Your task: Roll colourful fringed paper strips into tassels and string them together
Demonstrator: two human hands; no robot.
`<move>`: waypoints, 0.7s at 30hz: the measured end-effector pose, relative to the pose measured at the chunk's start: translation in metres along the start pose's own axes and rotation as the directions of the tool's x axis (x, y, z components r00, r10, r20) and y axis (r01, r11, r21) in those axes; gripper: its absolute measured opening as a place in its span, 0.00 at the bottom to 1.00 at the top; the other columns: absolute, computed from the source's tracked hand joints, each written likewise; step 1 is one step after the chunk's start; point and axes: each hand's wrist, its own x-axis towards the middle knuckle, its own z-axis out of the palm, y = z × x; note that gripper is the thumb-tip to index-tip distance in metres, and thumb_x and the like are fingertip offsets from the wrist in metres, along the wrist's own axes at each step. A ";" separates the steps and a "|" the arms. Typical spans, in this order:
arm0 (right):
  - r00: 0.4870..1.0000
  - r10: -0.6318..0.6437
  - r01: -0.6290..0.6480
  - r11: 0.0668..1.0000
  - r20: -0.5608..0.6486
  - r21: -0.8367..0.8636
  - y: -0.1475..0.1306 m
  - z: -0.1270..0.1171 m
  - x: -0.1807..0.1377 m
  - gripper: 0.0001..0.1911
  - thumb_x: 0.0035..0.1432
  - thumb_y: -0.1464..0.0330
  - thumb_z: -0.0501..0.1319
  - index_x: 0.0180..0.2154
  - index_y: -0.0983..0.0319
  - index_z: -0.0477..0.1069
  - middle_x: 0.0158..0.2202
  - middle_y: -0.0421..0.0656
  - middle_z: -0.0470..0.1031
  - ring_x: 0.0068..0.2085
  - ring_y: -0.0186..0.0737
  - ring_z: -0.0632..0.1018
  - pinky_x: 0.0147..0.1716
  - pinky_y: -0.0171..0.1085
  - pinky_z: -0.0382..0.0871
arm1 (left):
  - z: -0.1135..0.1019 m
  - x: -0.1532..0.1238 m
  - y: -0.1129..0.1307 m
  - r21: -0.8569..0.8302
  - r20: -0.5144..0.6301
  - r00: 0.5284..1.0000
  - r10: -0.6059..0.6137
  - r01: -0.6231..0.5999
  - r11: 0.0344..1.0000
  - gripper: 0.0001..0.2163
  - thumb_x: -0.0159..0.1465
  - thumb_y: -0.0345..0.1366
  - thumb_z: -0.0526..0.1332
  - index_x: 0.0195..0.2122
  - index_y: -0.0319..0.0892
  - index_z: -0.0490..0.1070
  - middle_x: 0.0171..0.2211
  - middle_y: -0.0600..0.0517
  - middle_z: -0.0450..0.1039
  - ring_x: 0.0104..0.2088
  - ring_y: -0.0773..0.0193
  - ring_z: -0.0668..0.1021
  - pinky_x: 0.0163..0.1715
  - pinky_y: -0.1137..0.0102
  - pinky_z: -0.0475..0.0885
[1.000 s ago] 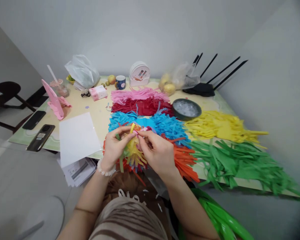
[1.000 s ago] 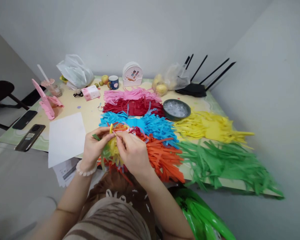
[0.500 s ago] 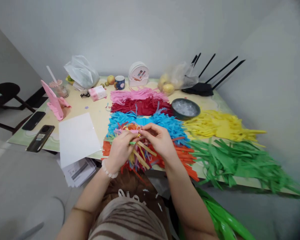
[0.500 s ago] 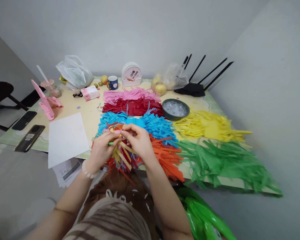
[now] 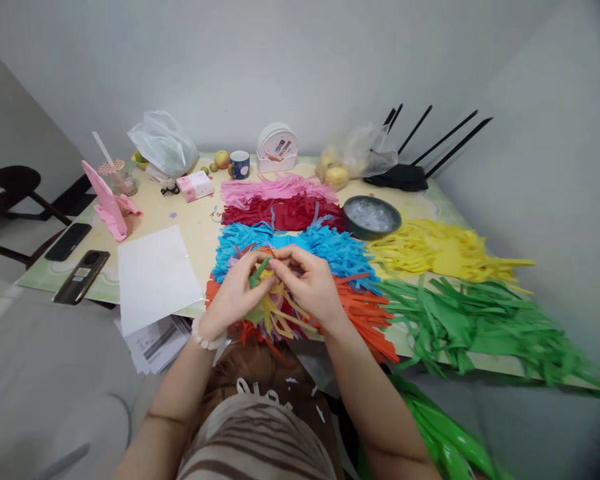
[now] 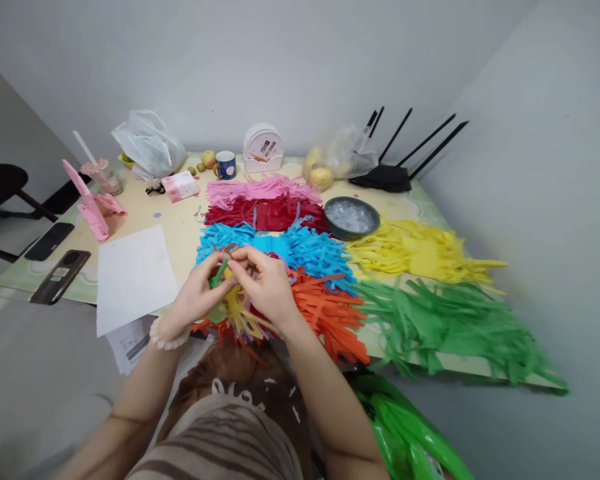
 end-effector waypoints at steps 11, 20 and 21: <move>0.975 -0.139 0.083 0.951 -0.175 -0.296 -0.013 0.004 -0.020 0.08 0.64 0.67 0.60 0.40 0.59 0.79 0.33 0.43 0.83 0.28 0.38 0.79 0.32 0.36 0.73 | -0.005 -0.001 -0.002 -0.767 -0.055 0.929 -0.367 0.196 0.611 0.15 0.53 0.39 0.74 0.39 0.41 0.77 0.26 0.54 0.77 0.20 0.73 0.72 0.22 0.78 0.68; 0.970 -0.194 0.125 0.913 -0.144 -0.388 -0.013 0.005 -0.022 0.10 0.65 0.68 0.58 0.41 0.58 0.79 0.35 0.43 0.83 0.32 0.40 0.81 0.38 0.38 0.76 | -0.003 -0.001 0.003 -0.801 -0.022 0.921 -0.388 0.216 0.558 0.14 0.50 0.39 0.74 0.37 0.40 0.79 0.24 0.54 0.76 0.18 0.75 0.70 0.20 0.78 0.65; 0.968 -0.203 0.131 0.908 -0.146 -0.398 -0.013 0.004 -0.022 0.10 0.65 0.68 0.58 0.41 0.58 0.79 0.36 0.43 0.83 0.32 0.40 0.81 0.38 0.38 0.76 | -0.003 -0.001 0.003 -0.800 -0.019 0.923 -0.384 0.217 0.560 0.14 0.51 0.39 0.74 0.37 0.40 0.79 0.24 0.54 0.77 0.18 0.75 0.70 0.20 0.78 0.65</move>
